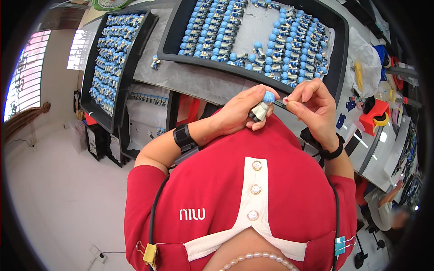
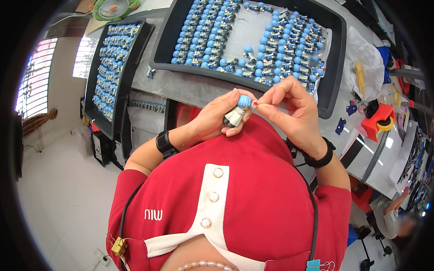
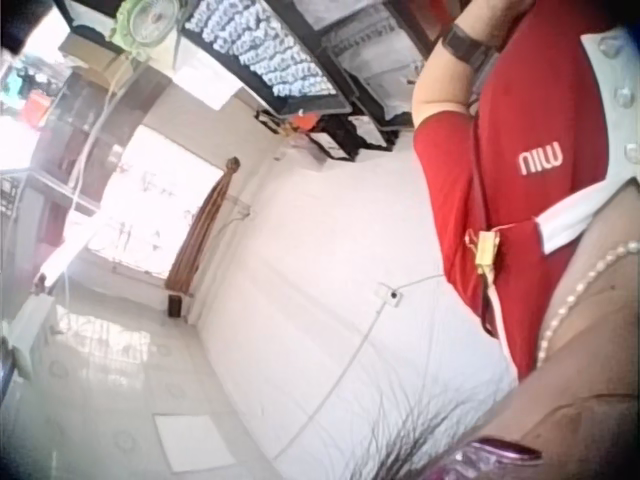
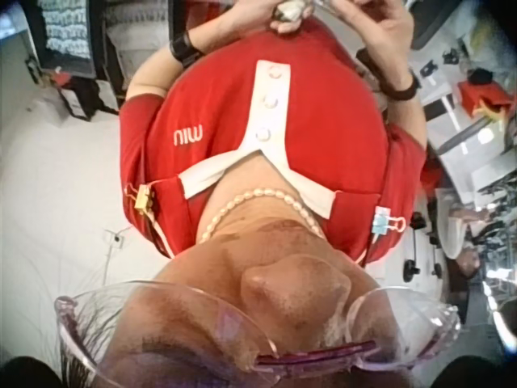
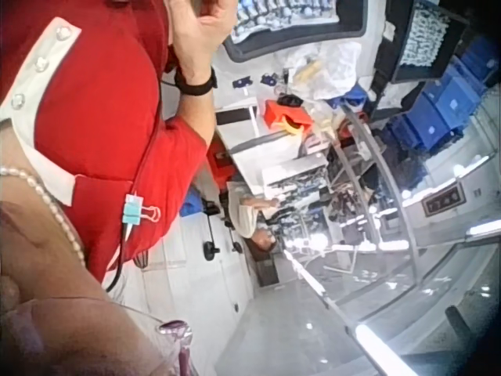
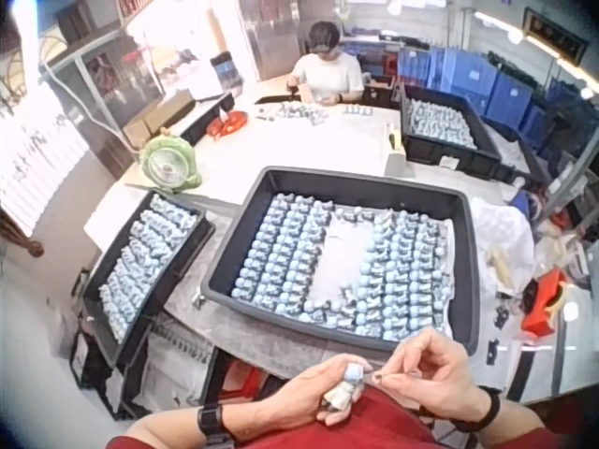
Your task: Assembling small anime-style figurines by attaching heads and parts.
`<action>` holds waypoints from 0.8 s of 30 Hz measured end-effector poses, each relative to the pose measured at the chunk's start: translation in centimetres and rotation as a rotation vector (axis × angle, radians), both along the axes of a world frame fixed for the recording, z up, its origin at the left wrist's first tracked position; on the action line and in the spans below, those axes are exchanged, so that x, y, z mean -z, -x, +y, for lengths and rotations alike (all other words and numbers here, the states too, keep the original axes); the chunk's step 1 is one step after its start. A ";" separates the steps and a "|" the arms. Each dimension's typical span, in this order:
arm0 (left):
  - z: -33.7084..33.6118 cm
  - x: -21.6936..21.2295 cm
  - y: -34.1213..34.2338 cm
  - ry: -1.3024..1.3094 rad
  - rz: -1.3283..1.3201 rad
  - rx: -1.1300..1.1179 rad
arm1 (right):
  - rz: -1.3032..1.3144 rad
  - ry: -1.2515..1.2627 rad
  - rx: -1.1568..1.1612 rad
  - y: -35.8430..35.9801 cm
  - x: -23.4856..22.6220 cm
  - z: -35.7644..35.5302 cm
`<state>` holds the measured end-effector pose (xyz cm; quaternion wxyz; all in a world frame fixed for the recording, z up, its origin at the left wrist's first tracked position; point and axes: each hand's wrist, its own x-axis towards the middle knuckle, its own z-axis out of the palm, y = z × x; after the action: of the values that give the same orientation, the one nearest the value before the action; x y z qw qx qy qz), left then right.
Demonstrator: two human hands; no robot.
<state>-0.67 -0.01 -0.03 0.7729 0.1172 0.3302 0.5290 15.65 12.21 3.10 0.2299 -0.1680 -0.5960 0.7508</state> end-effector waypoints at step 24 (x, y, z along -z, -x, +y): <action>-0.1 0.4 0.3 0.044 -0.208 -0.116 | -0.096 0.286 0.035 -0.4 2.9 -0.4</action>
<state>-0.98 -0.08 -0.41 0.7733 0.0254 0.2661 0.5749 16.03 11.82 0.21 0.1880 -0.2452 -0.4901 0.8151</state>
